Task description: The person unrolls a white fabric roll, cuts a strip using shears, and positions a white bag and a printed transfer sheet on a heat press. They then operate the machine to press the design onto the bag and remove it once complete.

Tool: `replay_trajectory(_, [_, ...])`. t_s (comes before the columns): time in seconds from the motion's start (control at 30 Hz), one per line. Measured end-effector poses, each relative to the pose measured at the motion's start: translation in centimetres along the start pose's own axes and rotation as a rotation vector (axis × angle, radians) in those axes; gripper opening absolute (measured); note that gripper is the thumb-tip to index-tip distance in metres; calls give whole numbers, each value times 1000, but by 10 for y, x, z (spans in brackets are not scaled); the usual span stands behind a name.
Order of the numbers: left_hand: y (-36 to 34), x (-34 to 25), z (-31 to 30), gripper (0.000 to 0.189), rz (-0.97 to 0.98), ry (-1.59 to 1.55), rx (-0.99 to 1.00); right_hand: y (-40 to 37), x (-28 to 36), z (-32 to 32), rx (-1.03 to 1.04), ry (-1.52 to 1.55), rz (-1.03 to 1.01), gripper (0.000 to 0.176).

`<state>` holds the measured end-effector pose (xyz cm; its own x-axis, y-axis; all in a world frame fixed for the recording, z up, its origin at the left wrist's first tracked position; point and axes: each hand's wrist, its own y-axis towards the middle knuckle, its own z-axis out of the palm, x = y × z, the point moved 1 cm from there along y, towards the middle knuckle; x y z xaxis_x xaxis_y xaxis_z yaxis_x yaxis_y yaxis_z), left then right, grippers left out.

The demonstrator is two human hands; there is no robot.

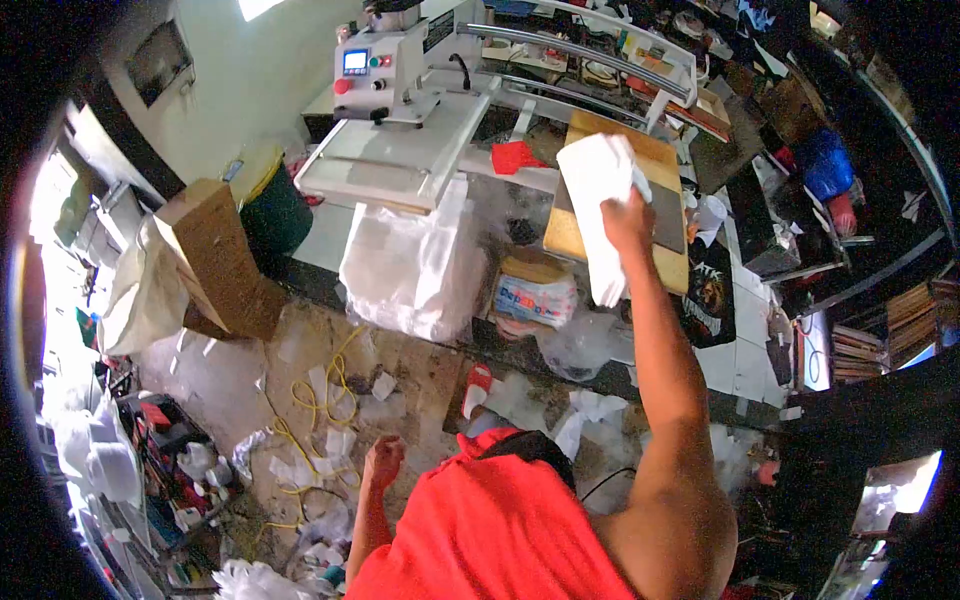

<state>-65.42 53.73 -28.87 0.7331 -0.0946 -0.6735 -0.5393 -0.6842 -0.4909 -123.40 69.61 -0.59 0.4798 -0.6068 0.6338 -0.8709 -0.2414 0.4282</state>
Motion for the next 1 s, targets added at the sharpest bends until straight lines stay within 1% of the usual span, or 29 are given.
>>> replay_trajectory(0.03, [-8,0,9,33,94,-32,-12,0,19,-26,-5,-118,-70,38])
replay_trajectory(0.07, [-21,-6,12,33,96,-45,-21,-15,62,-62,16,-125,-169,34])
replay_trajectory(0.13, [-55,-16,10,36,143,-73,-55,-33,95,-109,122,-46,-374,31])
replay_trajectory(0.17, [-65,-9,15,36,133,-81,-69,-48,107,-128,165,-51,-392,26])
replay_trajectory(0.2, [-74,1,20,38,95,-121,-40,-66,121,-142,213,-48,-420,22])
replay_trajectory(0.23, [-84,10,21,40,51,-171,-32,-83,130,-156,265,-75,-491,22])
replay_trajectory(0.27, [-95,15,21,40,13,-207,-105,-99,135,-166,326,-86,-588,22])
replay_trajectory(0.3, [-104,12,20,40,46,-230,-69,-110,133,-168,415,-61,-634,22])
replay_trajectory(0.33, [-116,10,18,41,64,-264,-59,-125,142,-169,513,-8,-637,22])
replay_trajectory(0.37, [-128,2,15,42,93,-292,-101,-140,138,-165,590,5,-634,24])
replay_trajectory(0.4, [-135,-14,11,43,111,-318,-154,-185,193,-182,589,-52,-869,30])
replay_trajectory(0.43, [-151,-39,-1,43,176,-332,-212,-173,156,-165,756,-118,-884,31])
replay_trajectory(0.47, [-150,-46,5,43,249,-419,-253,-172,130,-139,788,-236,-935,33])
replay_trajectory(0.5, [-162,-65,-5,50,426,-239,-383,-172,76,-86,686,-172,-853,31])
replay_trajectory(0.53, [-162,-75,-1,55,473,-178,-430,-180,73,-61,828,-159,-895,28])
replay_trajectory(0.57, [-165,-93,-2,58,459,-220,-442,-187,68,-33,1068,-54,-816,19])
replay_trajectory(0.6, [-174,-109,-3,62,467,-259,-438,-207,80,-21,1143,14,-845,17])
replay_trajectory(0.63, [-177,-113,2,67,467,-241,-489,-231,87,-15,1203,81,-850,15])
replay_trajectory(0.67, [-178,-120,10,73,478,-216,-526,-243,83,0,1314,104,-844,15])
replay_trajectory(0.7, [-193,-128,10,80,479,-196,-556,-258,86,4,1419,118,-830,15])
replay_trajectory(0.73, [-199,-128,15,82,517,-153,-589,-273,91,5,1460,166,-936,14])
replay_trajectory(0.8, [-224,-131,21,85,512,-14,-759,-308,102,8,1576,75,-1032,14])
replay_trajectory(0.83, [-231,-130,25,85,496,-8,-765,-320,109,5,1589,86,-1040,14])
replay_trajectory(0.9, [-240,-126,26,70,318,-102,-485,-347,138,-5,1705,237,-1201,16])
replay_trajectory(0.93, [-246,-120,21,70,317,-95,-494,-359,153,-14,1701,246,-1210,16])
replay_trajectory(1.0, [-263,-98,2,50,290,-59,-501,-376,181,-30,1540,401,-1255,18])
